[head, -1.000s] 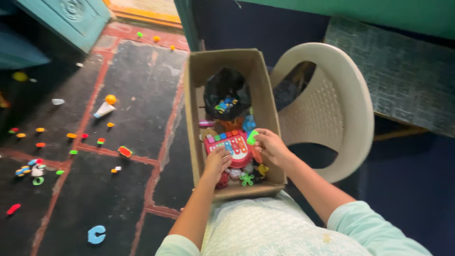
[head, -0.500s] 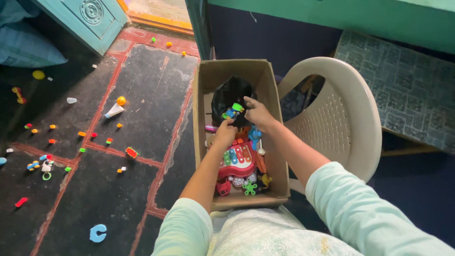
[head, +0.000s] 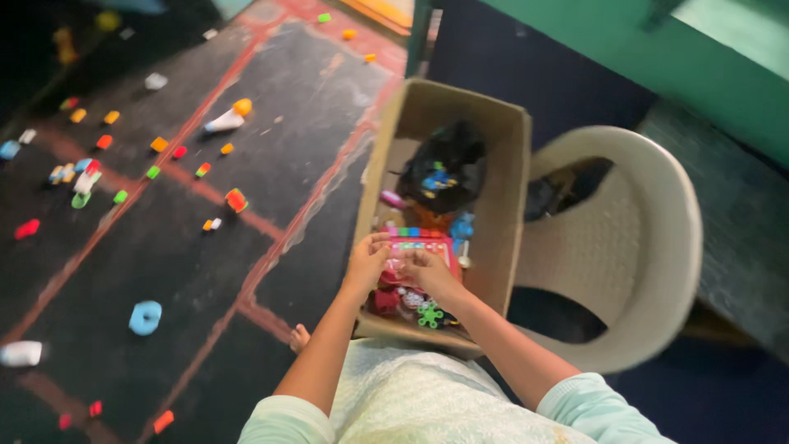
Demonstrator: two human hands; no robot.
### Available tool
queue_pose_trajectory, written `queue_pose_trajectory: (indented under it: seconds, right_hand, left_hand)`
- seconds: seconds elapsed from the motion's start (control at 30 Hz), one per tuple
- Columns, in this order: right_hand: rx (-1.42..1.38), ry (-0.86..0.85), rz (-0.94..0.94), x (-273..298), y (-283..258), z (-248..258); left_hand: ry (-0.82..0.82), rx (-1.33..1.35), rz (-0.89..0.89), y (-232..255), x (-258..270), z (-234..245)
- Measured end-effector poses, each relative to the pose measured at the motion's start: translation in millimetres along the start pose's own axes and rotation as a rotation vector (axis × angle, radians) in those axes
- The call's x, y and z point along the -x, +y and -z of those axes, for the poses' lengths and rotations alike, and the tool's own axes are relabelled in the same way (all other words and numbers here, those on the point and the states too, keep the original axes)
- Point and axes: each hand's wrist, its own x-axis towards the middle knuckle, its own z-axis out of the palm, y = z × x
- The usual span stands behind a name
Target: The person picks up scattered plastic toys and building blocks from the floor and places them into a cardboard box. The person repeatedly bends down to collect items one by one and deposits them into the box.
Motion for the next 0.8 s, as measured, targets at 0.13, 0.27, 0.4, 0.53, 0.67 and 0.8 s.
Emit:
queue_pose_trajectory:
  seconds: [0.13, 0.27, 0.4, 0.53, 0.67, 0.8]
  right_hand:
    - [0.012, -0.304, 0.04, -22, 14, -39]
    - [0.178, -0.333, -0.018, -33, 22, -95]
    - [0.207, -0.41, -0.088, -31, 41, -171]
    - [0.356, -0.49, -0.164, -3, 80, -254]
    - [0.442, -0.574, -0.21, 13, 127, -338]
    - [0.401, -0.629, -0.228, 18, 178, -408]
  left_hand:
    - [0.222, -0.002, -0.029, -3, 39, 45]
    - [0.395, 0.013, -0.046, -3, 90, 98]
    - [0.514, 0.083, -0.058, -4, 134, 155]
    - [0.598, 0.114, -0.067, -23, 203, 215]
    - [0.698, 0.142, -0.034, -44, 272, 289]
    - [0.78, 0.137, -0.034, -66, 343, 356]
